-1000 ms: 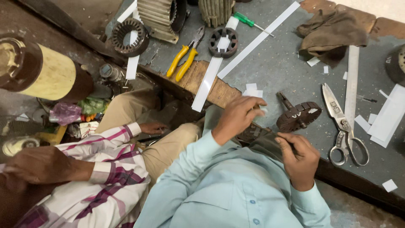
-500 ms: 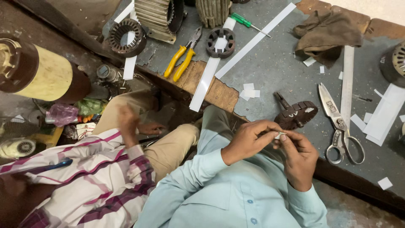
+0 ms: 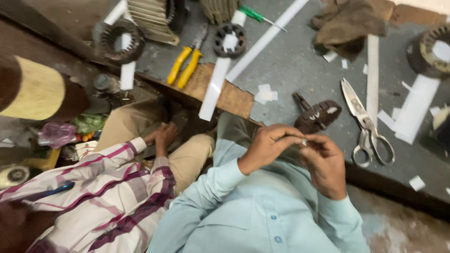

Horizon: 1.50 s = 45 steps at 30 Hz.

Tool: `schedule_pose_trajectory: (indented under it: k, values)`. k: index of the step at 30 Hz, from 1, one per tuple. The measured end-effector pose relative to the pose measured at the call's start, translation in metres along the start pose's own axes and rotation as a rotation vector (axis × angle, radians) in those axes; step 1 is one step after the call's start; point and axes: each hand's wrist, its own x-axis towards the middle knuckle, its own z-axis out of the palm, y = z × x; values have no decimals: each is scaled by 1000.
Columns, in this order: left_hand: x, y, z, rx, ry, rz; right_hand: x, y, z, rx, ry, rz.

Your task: The person cuts small white strips from a longer sheet using scissors and inserts them into slots on a circular motor stator. The person repeats this process, cutting and inserting multiple strips into the stator while seated at a low work table.

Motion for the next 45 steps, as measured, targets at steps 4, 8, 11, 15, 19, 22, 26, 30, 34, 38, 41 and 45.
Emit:
schedule_pose_trajectory:
  k: [4,8,11,15,19,22,26,30,34,38,41,45]
  values:
    - [2,-3,2,148,73,216,0,-14,4,-480,112,-237]
    - [10,-5,9,217,199,203,16,-31,13,-885,180,-595]
    - [20,-6,17,187,185,47,22,-40,21,-932,145,-676]
    - [28,-7,12,179,157,-87,25,-47,23,-911,175,-656]
    - [28,-9,4,178,110,96,27,-44,20,-835,172,-600]
    - [24,-13,4,130,121,140,29,-40,20,-902,191,-662]
    - [23,-19,8,44,109,39,32,-41,21,-1036,198,-758]
    - [29,-20,5,-15,40,33,41,-59,17,-1208,58,-857]
    - [30,-18,-1,-16,-36,55,46,-79,13,-1232,-95,-759]
    - [31,-18,-2,-28,-56,25,45,-83,18,-1238,-79,-746]
    - [31,-19,-2,-54,-61,31,43,-82,22,-1201,-50,-722]
    - [31,-21,-1,-64,-73,-43,49,-84,22,-1166,-34,-687]
